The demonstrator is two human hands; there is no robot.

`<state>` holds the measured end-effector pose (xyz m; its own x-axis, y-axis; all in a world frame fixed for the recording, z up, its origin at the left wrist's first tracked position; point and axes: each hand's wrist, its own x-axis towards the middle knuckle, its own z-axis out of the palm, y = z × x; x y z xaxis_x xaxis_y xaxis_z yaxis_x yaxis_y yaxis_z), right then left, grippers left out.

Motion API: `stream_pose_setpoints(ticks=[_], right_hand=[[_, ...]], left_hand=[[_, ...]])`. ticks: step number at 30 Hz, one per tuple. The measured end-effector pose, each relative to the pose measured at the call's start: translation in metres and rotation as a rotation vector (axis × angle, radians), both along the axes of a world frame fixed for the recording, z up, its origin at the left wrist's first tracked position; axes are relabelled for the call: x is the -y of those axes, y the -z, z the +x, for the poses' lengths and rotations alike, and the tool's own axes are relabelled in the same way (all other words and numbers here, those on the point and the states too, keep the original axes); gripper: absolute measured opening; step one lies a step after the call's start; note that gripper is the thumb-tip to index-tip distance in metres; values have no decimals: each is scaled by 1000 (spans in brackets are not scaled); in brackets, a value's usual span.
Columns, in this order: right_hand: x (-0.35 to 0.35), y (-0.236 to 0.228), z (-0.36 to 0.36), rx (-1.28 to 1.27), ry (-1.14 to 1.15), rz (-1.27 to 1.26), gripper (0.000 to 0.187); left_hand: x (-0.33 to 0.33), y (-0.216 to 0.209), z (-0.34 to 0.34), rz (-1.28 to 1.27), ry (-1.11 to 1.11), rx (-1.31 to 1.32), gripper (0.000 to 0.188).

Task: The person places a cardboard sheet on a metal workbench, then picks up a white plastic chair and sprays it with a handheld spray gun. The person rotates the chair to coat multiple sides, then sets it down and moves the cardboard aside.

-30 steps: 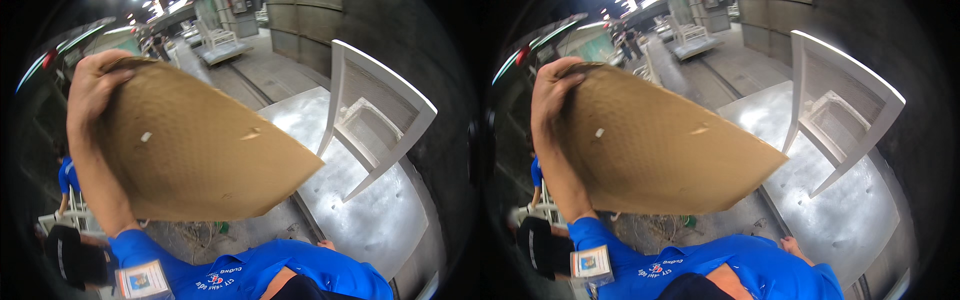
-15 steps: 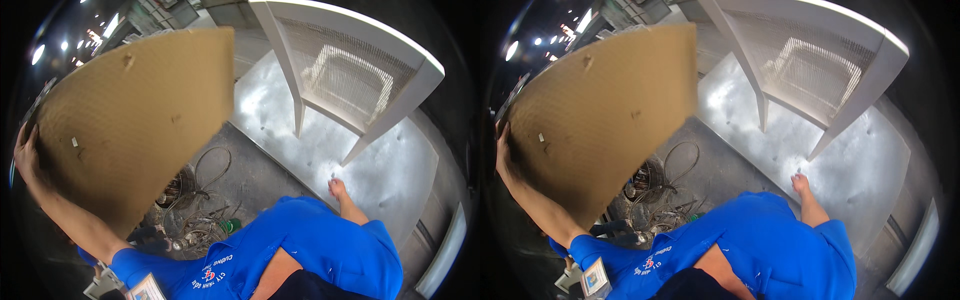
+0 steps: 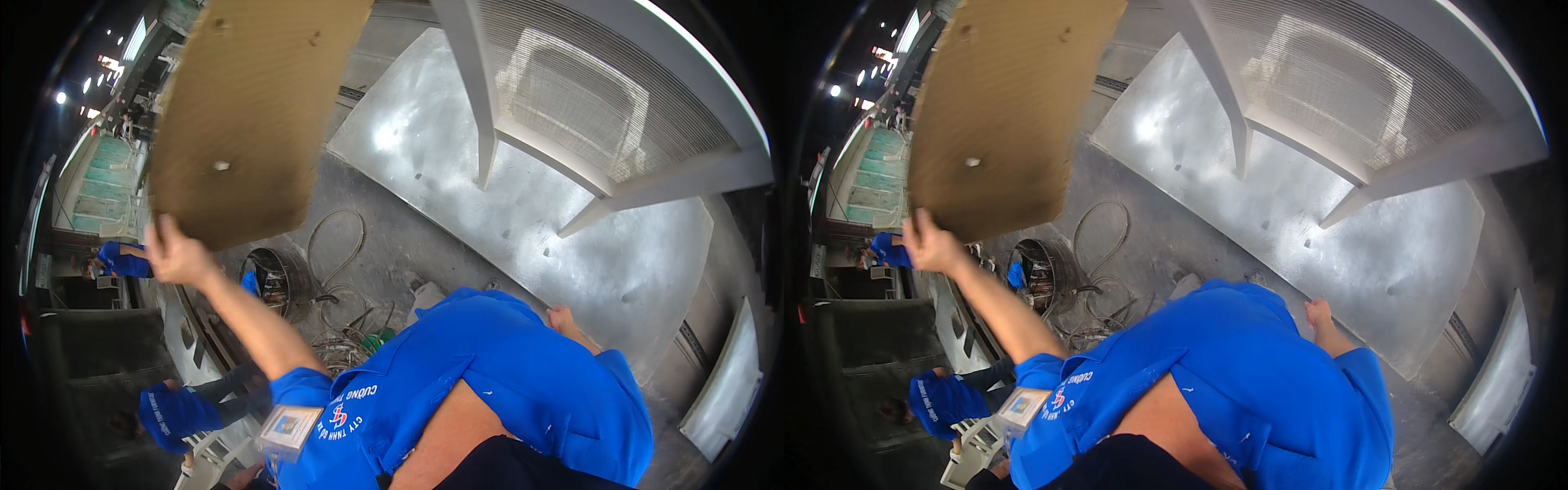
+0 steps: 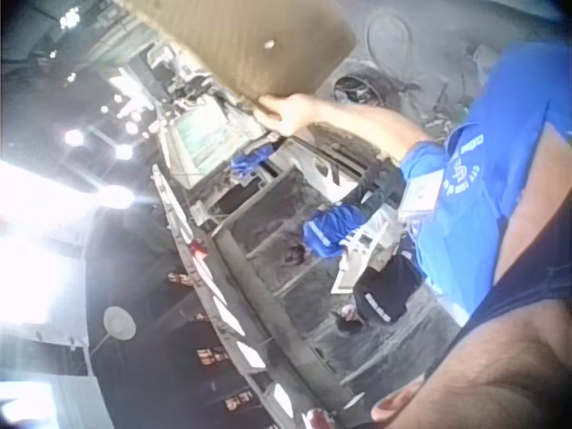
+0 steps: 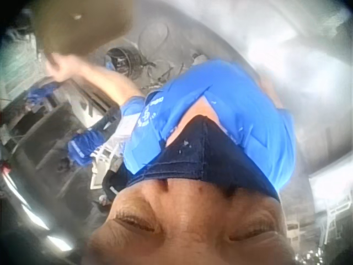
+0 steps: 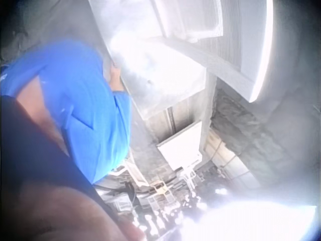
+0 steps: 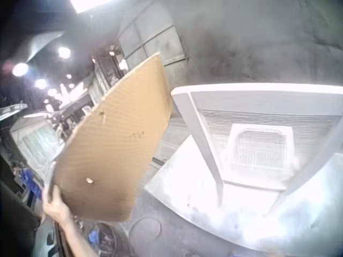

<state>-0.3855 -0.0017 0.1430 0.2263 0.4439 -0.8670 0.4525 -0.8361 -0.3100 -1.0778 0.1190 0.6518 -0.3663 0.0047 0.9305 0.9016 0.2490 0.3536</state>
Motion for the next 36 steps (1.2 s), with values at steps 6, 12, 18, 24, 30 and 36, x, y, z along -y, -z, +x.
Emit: stream_pose_setpoints(ticks=[6,12,18,24,30,36], right_hand=[[-15,-18,-41,80,67,118,30],[-129,-14,-180,-144,25,171,35],[-243,-88,-336,-447,-197,327,59],[-309,-208,-473,-729,-94,606,78],[-310,-278,-579,-942,-598,720,77],[-251,-236,-631,-884,-899,440,77]], left_hand=[[-31,206,58,-138,487,375,14],[-17,285,54,-443,649,634,16],[13,264,31,-398,747,623,16],[51,216,-32,-280,647,646,11],[114,200,-67,-24,384,810,12],[164,200,-84,15,101,891,16]])
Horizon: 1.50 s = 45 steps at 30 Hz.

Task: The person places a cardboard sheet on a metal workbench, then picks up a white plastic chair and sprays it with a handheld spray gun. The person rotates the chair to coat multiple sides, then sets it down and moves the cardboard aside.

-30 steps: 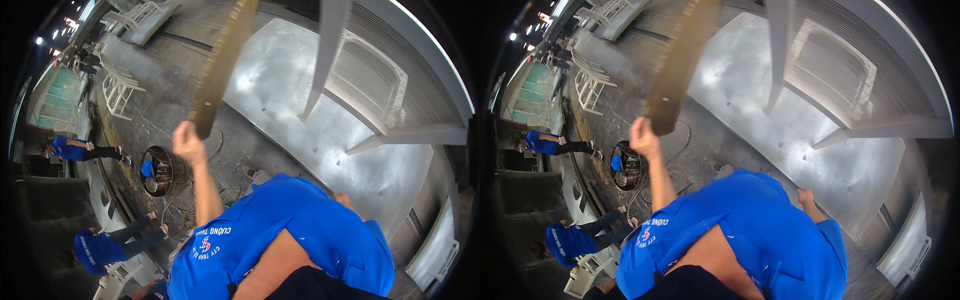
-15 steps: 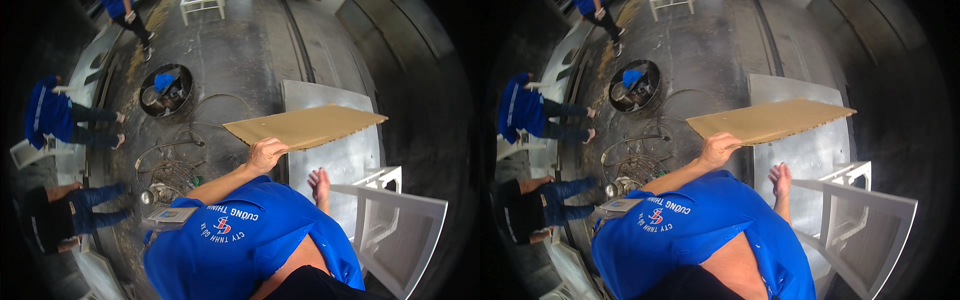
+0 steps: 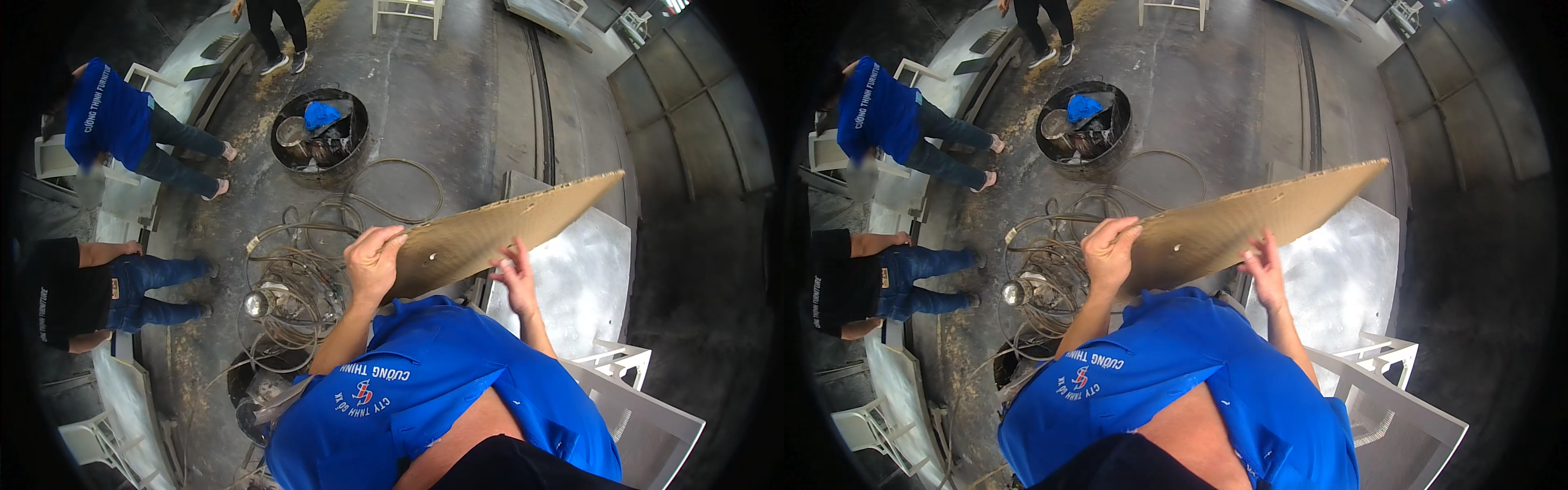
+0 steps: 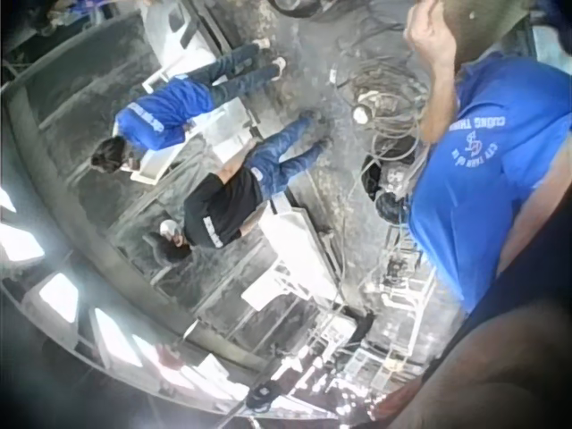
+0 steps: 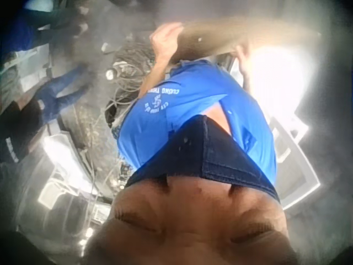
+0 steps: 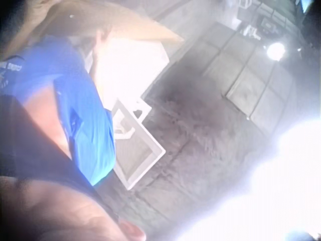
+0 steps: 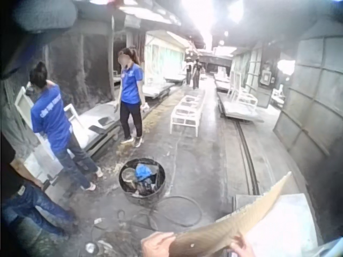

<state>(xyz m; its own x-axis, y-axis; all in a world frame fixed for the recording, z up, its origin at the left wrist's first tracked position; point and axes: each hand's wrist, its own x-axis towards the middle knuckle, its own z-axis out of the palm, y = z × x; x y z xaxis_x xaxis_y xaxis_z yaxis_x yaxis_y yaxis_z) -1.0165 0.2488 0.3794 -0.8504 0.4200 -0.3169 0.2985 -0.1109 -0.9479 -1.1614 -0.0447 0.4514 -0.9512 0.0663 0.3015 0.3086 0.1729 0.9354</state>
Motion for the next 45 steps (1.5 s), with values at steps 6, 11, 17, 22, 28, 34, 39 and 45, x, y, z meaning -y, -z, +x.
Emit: stream_pose_setpoints(ticks=[6,11,17,22,28,34,39,45], right_hand=[[31,27,9,197,-403,-43,76],[4,34,16,200,-240,-100,73],[-14,54,20,239,-80,-134,72],[-27,74,-2,283,-113,-66,86],[-75,86,-19,347,-104,340,110],[-131,89,-29,655,-45,452,94],[-163,83,-29,690,10,547,54],[-178,77,-24,779,-8,595,43]], left_hand=[[8,-8,-21,-60,-169,-89,15],[-14,3,-64,52,-193,-2,14],[-103,41,-114,316,-50,232,17],[-189,65,-138,421,45,492,27],[-266,96,-161,565,204,750,36],[-307,117,-208,564,434,835,31],[-330,118,-223,478,494,780,19],[-356,85,-262,494,561,647,16]])
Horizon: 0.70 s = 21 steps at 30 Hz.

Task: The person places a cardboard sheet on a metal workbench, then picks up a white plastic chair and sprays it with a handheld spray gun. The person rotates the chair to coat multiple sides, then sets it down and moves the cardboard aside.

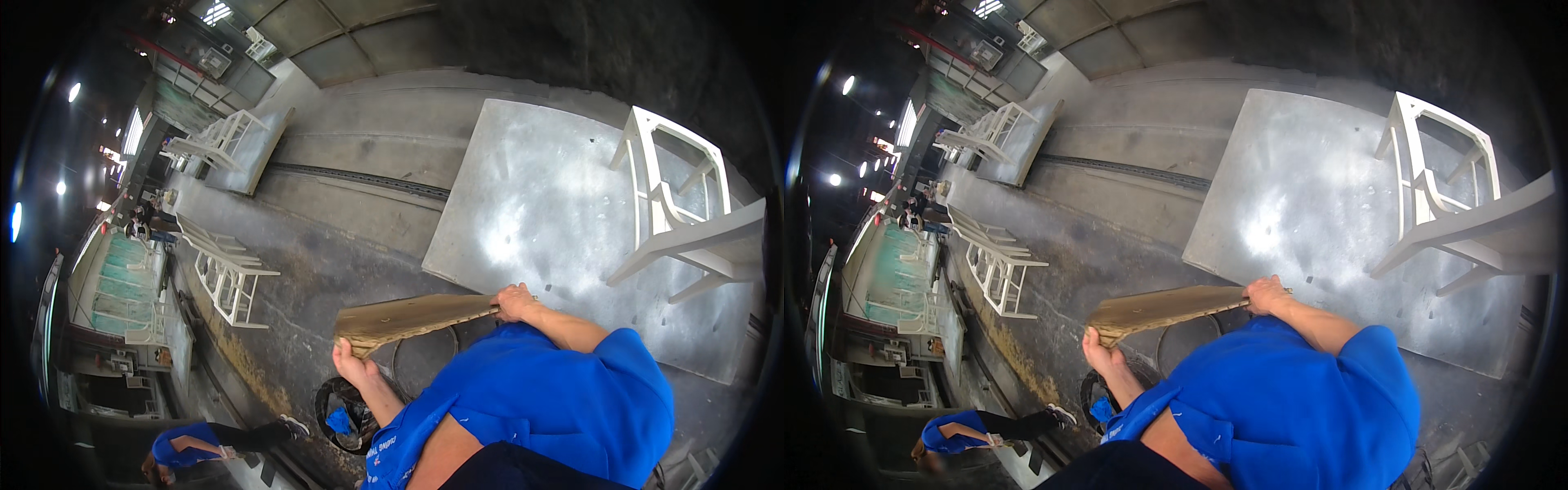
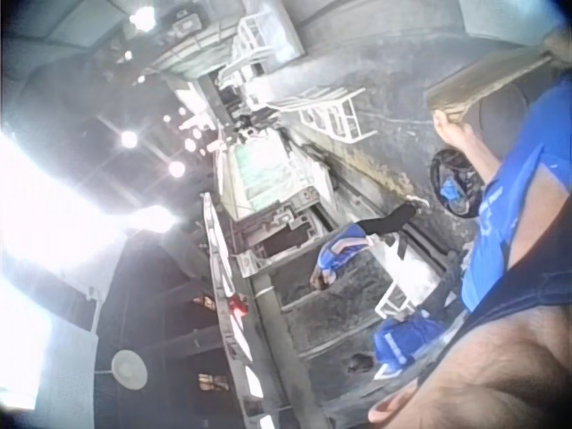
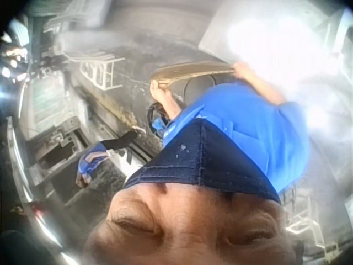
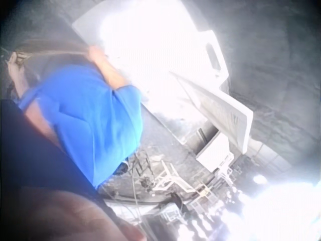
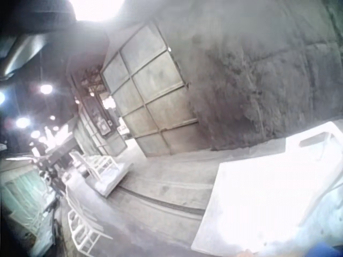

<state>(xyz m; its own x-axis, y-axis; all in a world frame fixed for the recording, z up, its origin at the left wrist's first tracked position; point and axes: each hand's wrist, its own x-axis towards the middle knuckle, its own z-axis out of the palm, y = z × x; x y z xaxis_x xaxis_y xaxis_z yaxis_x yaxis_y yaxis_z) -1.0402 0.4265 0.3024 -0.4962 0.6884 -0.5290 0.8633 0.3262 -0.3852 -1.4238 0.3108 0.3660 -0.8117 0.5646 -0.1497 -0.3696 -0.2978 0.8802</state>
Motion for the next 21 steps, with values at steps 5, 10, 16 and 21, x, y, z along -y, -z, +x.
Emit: stream_pose_setpoints(ticks=[5,10,16,21], right_hand=[[1,-6,-3,-306,55,45,33],[14,-47,-25,-452,126,174,26],[34,-116,-66,-227,221,135,24],[65,-150,-129,-80,304,165,22]], left_hand=[[-31,-31,-39,-4,-43,-51,12],[-79,-38,-73,-61,-163,-67,15],[-116,-13,-126,-268,60,-98,17],[-137,19,-182,-479,272,-200,13]])
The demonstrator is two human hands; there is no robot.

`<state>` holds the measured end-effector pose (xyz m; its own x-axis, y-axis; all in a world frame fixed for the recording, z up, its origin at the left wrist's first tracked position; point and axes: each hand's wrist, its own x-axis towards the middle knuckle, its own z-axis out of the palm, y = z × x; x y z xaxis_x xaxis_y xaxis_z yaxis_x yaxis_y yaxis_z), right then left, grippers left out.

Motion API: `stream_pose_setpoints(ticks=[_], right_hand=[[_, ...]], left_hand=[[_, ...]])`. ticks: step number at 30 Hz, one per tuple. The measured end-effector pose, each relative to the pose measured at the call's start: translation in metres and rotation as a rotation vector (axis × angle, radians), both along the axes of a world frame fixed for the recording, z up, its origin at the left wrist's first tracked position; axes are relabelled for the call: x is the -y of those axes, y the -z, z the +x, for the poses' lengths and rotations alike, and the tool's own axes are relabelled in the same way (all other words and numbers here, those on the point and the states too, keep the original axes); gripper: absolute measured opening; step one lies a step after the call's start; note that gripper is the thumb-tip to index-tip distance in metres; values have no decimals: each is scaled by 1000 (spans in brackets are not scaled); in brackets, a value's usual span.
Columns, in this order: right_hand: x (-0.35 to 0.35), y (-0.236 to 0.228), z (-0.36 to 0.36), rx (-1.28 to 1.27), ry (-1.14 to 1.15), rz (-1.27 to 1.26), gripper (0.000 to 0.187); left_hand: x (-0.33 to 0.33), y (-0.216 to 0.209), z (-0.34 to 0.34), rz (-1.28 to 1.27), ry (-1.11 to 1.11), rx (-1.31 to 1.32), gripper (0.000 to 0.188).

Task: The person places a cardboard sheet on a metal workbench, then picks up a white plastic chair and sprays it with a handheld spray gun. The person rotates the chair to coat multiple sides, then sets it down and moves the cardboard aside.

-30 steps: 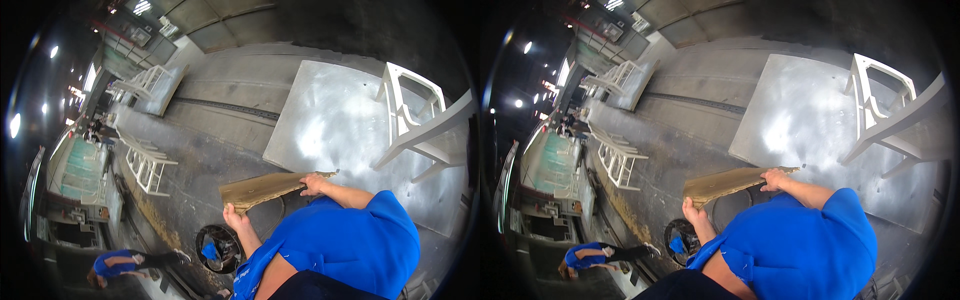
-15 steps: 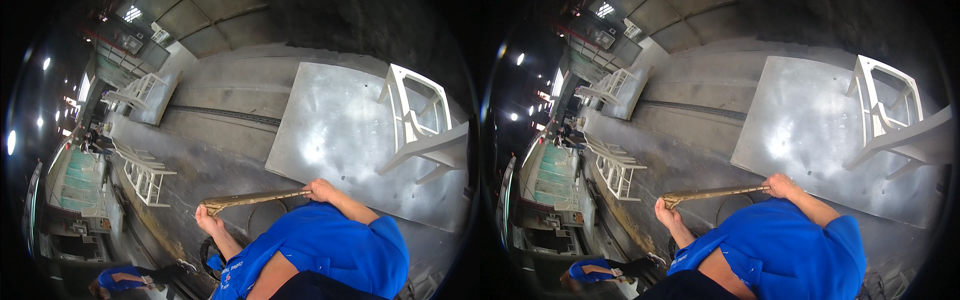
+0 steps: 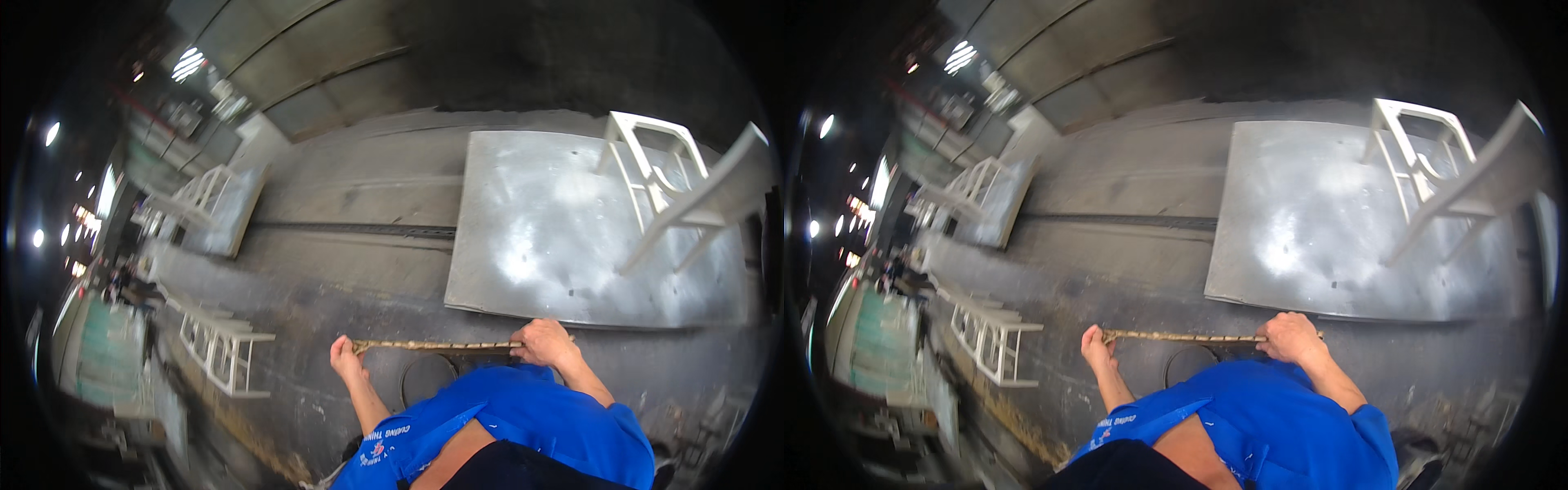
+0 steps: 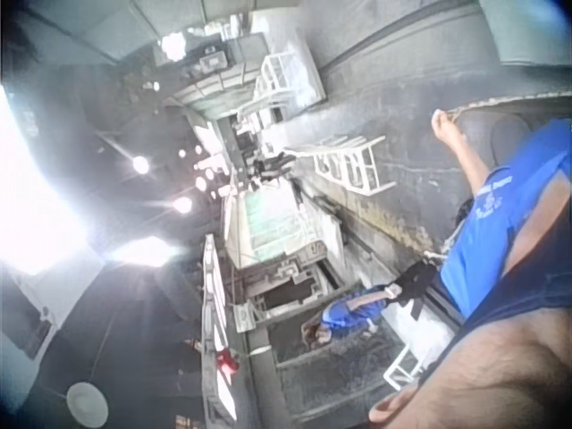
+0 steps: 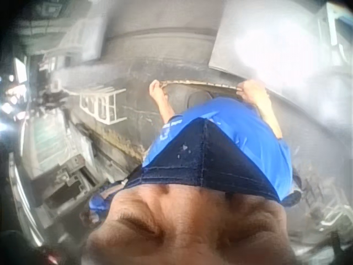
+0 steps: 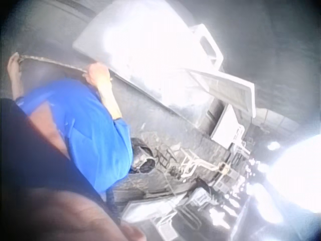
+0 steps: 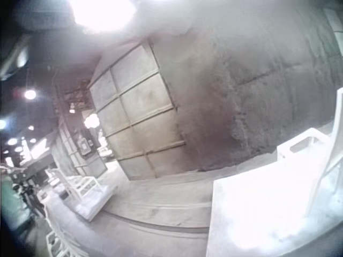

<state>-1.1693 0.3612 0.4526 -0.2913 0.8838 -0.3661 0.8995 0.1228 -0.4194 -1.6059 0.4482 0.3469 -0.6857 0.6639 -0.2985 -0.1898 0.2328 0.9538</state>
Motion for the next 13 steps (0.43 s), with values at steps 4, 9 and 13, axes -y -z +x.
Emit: stream_pose_setpoints(ticks=[4,9,13], right_hand=[[26,7,-36,32,41,39,24],[53,13,-61,58,222,61,23],[76,36,-61,-33,340,126,17]], left_hand=[[-18,34,-32,-91,170,-109,16],[-44,5,-13,-10,309,-786,27],[-58,-54,54,220,804,-751,37]])
